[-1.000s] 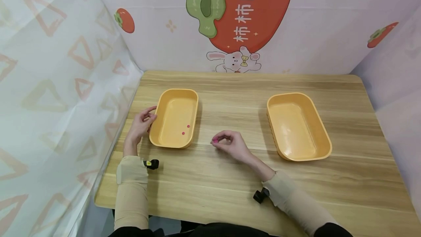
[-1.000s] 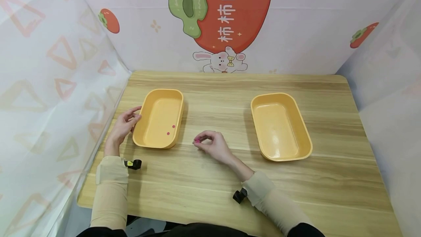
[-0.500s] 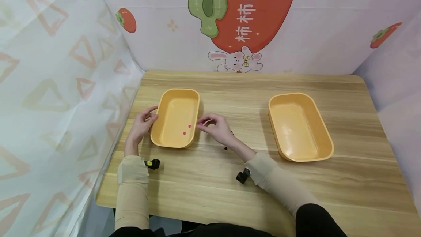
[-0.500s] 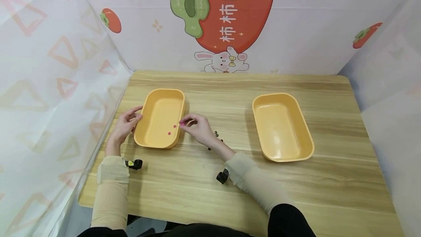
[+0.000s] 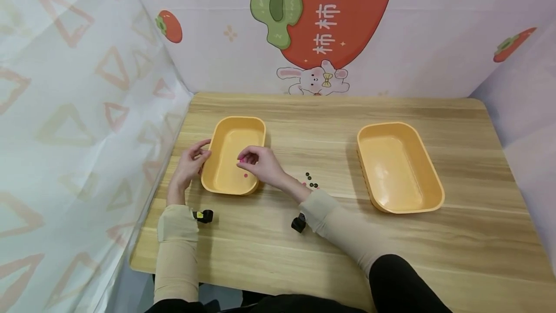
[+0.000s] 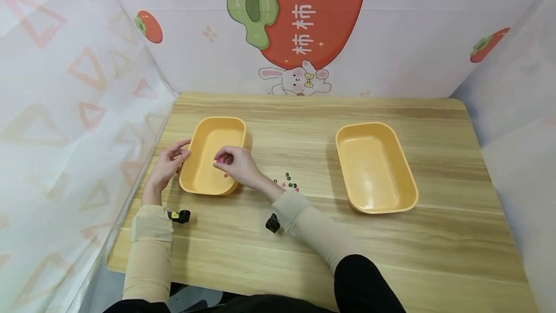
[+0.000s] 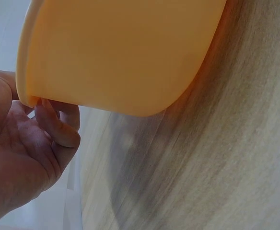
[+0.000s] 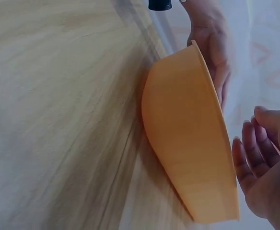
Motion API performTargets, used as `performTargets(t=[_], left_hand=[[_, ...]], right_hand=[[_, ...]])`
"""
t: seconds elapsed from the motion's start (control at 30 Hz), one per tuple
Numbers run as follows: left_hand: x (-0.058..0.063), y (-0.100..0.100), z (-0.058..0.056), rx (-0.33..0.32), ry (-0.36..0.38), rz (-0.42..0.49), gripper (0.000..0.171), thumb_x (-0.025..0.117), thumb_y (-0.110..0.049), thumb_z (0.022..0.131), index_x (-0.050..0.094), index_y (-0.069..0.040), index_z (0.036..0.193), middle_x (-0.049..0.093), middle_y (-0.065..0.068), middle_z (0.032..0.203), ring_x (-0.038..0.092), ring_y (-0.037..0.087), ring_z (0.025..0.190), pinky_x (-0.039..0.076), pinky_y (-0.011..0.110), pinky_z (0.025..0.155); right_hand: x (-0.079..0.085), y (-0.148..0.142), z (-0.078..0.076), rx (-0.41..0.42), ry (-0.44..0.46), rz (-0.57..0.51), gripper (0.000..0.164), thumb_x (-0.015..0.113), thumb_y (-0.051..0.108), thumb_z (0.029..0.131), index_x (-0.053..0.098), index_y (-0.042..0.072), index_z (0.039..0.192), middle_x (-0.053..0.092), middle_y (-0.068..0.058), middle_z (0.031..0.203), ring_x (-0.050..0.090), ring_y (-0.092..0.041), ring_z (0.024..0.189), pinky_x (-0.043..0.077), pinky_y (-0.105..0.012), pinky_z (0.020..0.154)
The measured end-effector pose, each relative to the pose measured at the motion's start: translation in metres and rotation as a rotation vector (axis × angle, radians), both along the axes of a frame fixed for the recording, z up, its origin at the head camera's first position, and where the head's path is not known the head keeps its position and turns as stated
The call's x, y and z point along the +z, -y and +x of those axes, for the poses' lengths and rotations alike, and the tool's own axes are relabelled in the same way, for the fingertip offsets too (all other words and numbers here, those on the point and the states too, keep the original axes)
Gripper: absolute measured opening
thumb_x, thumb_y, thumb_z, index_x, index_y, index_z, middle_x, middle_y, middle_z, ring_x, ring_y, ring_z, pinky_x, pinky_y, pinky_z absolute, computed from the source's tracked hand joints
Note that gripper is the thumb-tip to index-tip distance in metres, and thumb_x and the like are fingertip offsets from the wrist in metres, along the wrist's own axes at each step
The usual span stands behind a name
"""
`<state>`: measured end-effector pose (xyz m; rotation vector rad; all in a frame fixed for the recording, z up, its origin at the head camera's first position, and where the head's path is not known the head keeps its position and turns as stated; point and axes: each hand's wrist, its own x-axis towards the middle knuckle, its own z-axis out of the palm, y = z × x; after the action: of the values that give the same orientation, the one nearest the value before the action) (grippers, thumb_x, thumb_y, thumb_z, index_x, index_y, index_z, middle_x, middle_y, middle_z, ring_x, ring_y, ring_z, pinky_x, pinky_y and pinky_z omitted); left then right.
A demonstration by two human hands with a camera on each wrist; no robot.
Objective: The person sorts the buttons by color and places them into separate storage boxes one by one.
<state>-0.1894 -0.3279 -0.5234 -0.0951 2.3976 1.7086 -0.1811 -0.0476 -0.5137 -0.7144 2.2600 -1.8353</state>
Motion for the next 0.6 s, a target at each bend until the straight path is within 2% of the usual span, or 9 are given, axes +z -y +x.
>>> performTargets(t=[0.2,0.33,0.47,0.6], left_hand=[[0.0,-0.002,-0.002,-0.003,0.006,0.001,0.054,0.06,-0.017,0.114,0.048,-0.002,0.165,0.064,-0.016,0.091,0.055,0.0,0.062,0.047,0.022,0.051],[0.0,-0.002,-0.002,-0.005,0.007,-0.007,0.053,0.06,-0.018,0.115,0.048,-0.003,0.165,0.064,-0.017,0.093,0.058,0.0,0.065,0.048,0.022,0.052],[0.0,-0.001,-0.001,0.007,0.008,-0.013,0.053,0.059,-0.019,0.115,0.048,-0.004,0.165,0.064,-0.018,0.093,0.059,-0.001,0.066,0.048,0.021,0.052],[-0.001,0.0,-0.001,0.01,0.012,-0.008,0.053,0.06,-0.018,0.115,0.048,-0.004,0.165,0.064,-0.017,0.093,0.059,-0.001,0.066,0.048,0.02,0.051]], right_hand=[[-0.001,0.019,-0.015,0.017,-0.031,0.101,0.013,0.08,0.004,0.1,0.078,-0.004,0.11,0.077,-0.017,0.096,0.064,-0.011,0.079,0.05,-0.014,0.071],[-0.005,0.024,-0.02,0.019,-0.031,0.148,0.02,0.08,0.004,0.099,0.079,-0.004,0.118,0.079,-0.016,0.095,0.063,-0.008,0.076,0.049,-0.013,0.068],[-0.005,0.025,-0.023,0.016,-0.003,0.112,0.026,0.081,0.004,0.098,0.078,-0.006,0.121,0.08,-0.018,0.094,0.066,-0.013,0.075,0.049,-0.013,0.067],[-0.004,0.02,-0.023,0.016,0.052,0.004,0.028,0.08,0.0,0.098,0.076,-0.011,0.123,0.078,-0.023,0.092,0.07,-0.024,0.076,0.051,-0.014,0.069]])
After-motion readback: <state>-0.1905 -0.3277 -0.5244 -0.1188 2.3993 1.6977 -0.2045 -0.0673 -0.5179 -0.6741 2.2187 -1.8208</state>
